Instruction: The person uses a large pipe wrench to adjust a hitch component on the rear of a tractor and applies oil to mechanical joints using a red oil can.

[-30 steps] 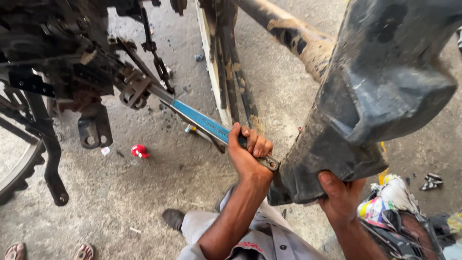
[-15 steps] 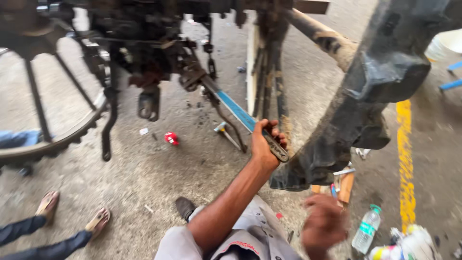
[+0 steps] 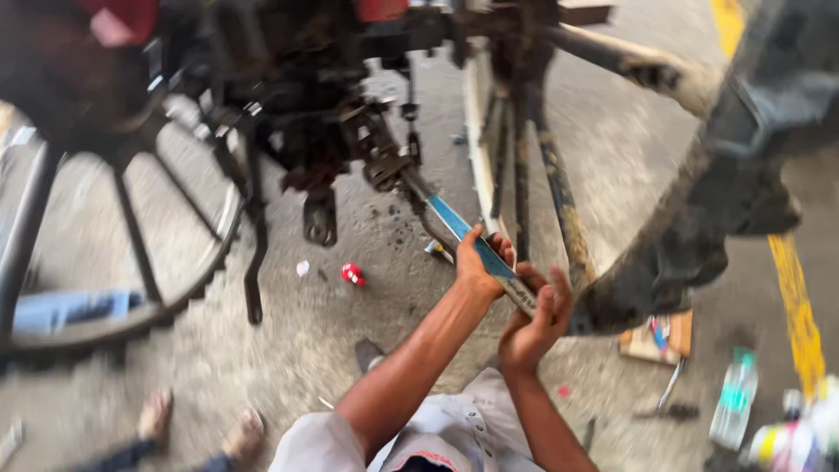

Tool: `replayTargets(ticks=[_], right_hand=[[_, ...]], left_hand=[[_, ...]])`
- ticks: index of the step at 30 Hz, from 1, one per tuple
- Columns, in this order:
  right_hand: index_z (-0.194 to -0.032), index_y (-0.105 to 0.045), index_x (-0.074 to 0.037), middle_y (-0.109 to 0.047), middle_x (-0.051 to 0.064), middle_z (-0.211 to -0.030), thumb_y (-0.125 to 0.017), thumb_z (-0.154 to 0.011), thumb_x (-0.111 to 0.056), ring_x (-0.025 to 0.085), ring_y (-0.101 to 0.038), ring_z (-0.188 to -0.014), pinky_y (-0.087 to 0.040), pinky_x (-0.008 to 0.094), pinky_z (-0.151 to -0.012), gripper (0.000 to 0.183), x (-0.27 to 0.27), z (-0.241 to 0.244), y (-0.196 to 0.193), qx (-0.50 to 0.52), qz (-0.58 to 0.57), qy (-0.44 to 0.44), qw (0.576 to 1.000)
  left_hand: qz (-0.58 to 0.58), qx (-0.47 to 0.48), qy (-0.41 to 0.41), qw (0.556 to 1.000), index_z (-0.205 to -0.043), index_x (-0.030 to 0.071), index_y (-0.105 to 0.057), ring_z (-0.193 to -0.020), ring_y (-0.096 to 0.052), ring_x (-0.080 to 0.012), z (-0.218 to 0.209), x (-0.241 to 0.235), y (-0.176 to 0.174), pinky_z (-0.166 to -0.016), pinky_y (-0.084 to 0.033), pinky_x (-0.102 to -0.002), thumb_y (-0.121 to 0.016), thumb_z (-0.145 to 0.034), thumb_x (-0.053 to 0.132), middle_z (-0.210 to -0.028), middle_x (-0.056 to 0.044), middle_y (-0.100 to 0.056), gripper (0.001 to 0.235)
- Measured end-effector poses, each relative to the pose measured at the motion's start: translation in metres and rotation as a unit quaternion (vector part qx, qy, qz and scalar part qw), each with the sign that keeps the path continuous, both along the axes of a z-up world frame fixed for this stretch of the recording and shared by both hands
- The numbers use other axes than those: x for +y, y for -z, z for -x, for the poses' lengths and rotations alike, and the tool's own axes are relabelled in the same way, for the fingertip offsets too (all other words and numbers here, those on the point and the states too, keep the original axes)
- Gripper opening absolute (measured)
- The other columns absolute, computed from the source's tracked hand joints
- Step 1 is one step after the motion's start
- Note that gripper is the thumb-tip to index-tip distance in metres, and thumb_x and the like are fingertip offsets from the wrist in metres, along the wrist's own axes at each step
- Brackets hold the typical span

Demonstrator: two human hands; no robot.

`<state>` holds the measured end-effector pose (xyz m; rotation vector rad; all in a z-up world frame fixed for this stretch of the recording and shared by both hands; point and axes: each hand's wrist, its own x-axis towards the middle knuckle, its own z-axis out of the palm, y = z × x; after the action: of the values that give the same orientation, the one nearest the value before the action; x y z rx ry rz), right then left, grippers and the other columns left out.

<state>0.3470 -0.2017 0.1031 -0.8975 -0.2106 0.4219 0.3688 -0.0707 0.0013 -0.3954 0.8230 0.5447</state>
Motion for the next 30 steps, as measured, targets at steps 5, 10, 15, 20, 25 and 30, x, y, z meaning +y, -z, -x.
replayTargets(ticks=[5,10,15,20,25,30], right_hand=[[-0.141,-0.048,-0.006,-0.067,0.015,-0.127,-0.047,-0.108,-0.028,0.026,-0.061,-0.125,-0.041,0.046,-0.117,0.040,0.038,0.016,0.015,0.034,-0.040,0.077,0.996],[-0.119,-0.057,-0.004,-0.054,0.005,-0.076,-0.050,-0.108,-0.023,0.022,-0.057,-0.081,-0.049,0.047,-0.100,0.023,0.081,0.001,0.027,0.026,-0.116,0.170,0.978],[-0.100,-0.055,-0.008,-0.038,-0.001,-0.068,-0.051,-0.102,-0.023,0.015,-0.043,-0.068,-0.047,0.042,-0.088,0.016,0.091,-0.016,0.024,0.021,-0.091,0.186,0.978],[-0.100,-0.052,-0.010,-0.036,-0.001,-0.070,-0.050,-0.107,-0.024,0.015,-0.041,-0.070,-0.045,0.042,-0.089,0.016,0.094,-0.029,0.026,-0.006,-0.107,0.163,0.981],[-0.102,-0.053,-0.008,-0.039,0.000,-0.064,-0.049,-0.108,-0.025,0.015,-0.043,-0.064,-0.045,0.038,-0.081,0.019,0.081,-0.005,0.057,-0.079,-0.074,0.171,0.979],[-0.110,-0.053,-0.006,-0.046,0.006,-0.075,-0.051,-0.116,-0.028,0.020,-0.050,-0.071,-0.050,0.041,-0.085,0.022,0.069,0.031,0.085,-0.133,-0.009,0.206,0.969]], left_hand=[[-0.062,-0.044,0.108,0.991,-0.101,0.000,-0.062,-0.092,-0.071,-0.0300,0.005,0.011,0.009,-0.081,-0.056,-0.040,-0.063,-0.096,0.048,-0.096,-0.014,-0.072,0.048],[-0.358,0.006,0.361,0.861,-0.123,0.003,-0.064,-0.108,-0.067,-0.0225,0.073,0.057,0.021,-0.097,-0.053,-0.042,-0.063,-0.099,0.044,-0.115,-0.009,-0.071,0.047],[-0.509,0.155,0.511,0.676,-0.127,0.012,-0.065,-0.113,-0.066,-0.0229,0.122,0.092,0.103,-0.094,-0.053,-0.049,-0.066,-0.091,0.037,-0.119,-0.006,-0.071,0.043],[-0.660,0.400,0.521,0.365,-0.130,0.009,-0.064,-0.120,-0.063,-0.0344,0.090,0.072,0.219,-0.103,-0.050,-0.049,-0.069,-0.094,0.040,-0.127,-0.016,-0.069,0.048],[-0.829,0.263,0.493,0.029,-0.124,0.017,-0.072,-0.133,-0.057,-0.0319,0.035,0.065,0.298,-0.112,-0.039,-0.054,-0.059,-0.093,0.026,-0.135,-0.010,-0.068,0.034],[-0.785,0.249,0.556,-0.109,-0.124,0.011,-0.071,-0.134,-0.049,-0.0331,0.051,0.067,0.347,-0.119,-0.017,-0.058,-0.049,-0.096,0.046,-0.134,-0.014,-0.064,0.050]])
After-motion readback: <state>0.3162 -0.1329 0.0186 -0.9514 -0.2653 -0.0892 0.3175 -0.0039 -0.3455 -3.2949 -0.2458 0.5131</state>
